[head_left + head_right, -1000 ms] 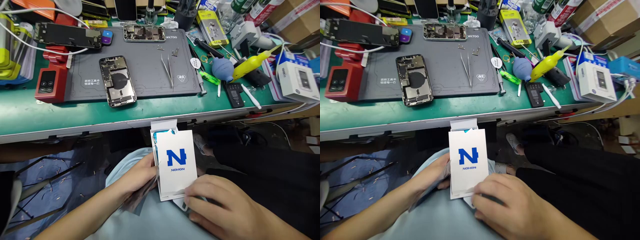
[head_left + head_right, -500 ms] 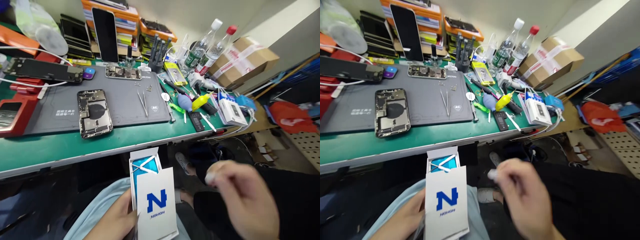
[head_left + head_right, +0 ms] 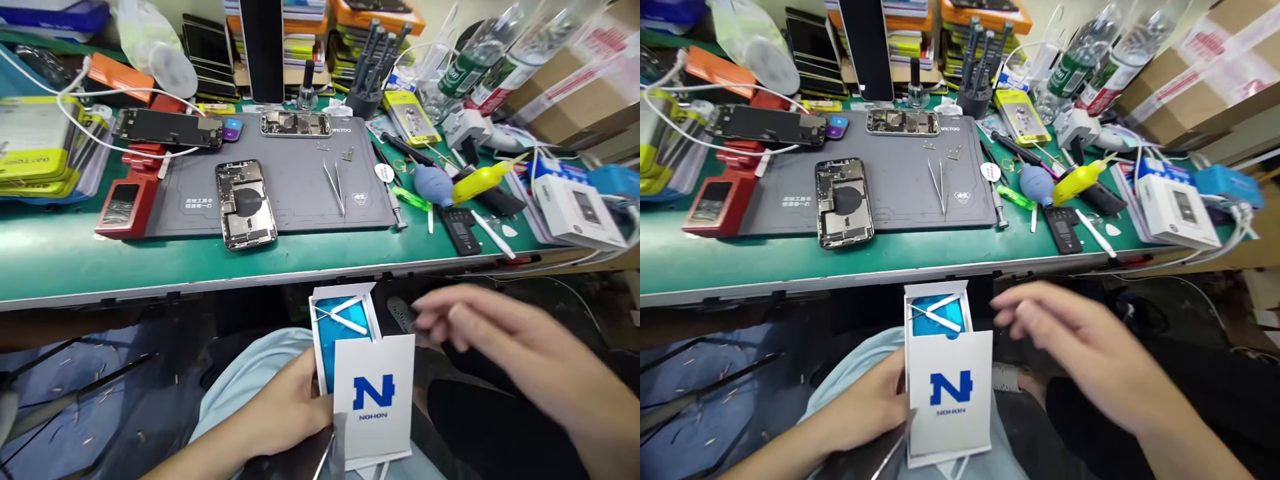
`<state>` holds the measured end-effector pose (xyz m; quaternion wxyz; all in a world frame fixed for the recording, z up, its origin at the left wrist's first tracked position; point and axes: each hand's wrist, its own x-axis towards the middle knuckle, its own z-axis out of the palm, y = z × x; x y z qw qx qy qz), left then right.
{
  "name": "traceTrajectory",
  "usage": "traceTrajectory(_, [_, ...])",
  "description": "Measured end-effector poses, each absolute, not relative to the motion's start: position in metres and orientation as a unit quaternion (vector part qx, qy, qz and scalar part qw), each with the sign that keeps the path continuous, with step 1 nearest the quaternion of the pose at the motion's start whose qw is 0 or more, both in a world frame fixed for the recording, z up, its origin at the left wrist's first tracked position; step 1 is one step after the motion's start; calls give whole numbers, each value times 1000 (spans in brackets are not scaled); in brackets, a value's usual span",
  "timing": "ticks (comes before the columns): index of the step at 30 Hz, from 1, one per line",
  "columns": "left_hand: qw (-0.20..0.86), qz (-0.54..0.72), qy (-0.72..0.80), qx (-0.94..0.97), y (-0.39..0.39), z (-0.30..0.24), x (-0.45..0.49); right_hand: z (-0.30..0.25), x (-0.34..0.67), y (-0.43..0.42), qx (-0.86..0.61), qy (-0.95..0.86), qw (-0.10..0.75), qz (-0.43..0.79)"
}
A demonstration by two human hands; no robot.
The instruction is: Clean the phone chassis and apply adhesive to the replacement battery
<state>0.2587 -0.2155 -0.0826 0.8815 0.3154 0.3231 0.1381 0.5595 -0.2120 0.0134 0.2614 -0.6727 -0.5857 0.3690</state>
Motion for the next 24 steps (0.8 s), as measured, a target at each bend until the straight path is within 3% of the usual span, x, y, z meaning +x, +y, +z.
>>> traceTrajectory(5, [889,114,329,296,-219,-91,252,27,516,-233,-466,-460,214,725])
traceTrajectory(7, [891,112,321,302,-219,-91,249,24,512,-235,-452,-408,162,777])
traceTrajectory(9, [885,110,315,324,-219,-91,247,15,507,-233,-537,-538,106,641])
traceTrajectory(11, [885,101,308,333,-219,-90,246,2,498,-227,-589,-710,73,379])
traceTrajectory(13, [885,95,309,335,-221,-89,246,-12,488,-219,-580,-785,58,210])
traceTrajectory(24, [879,114,297,356,-229,-101,251,-30,463,-219,-486,-861,-122,82])
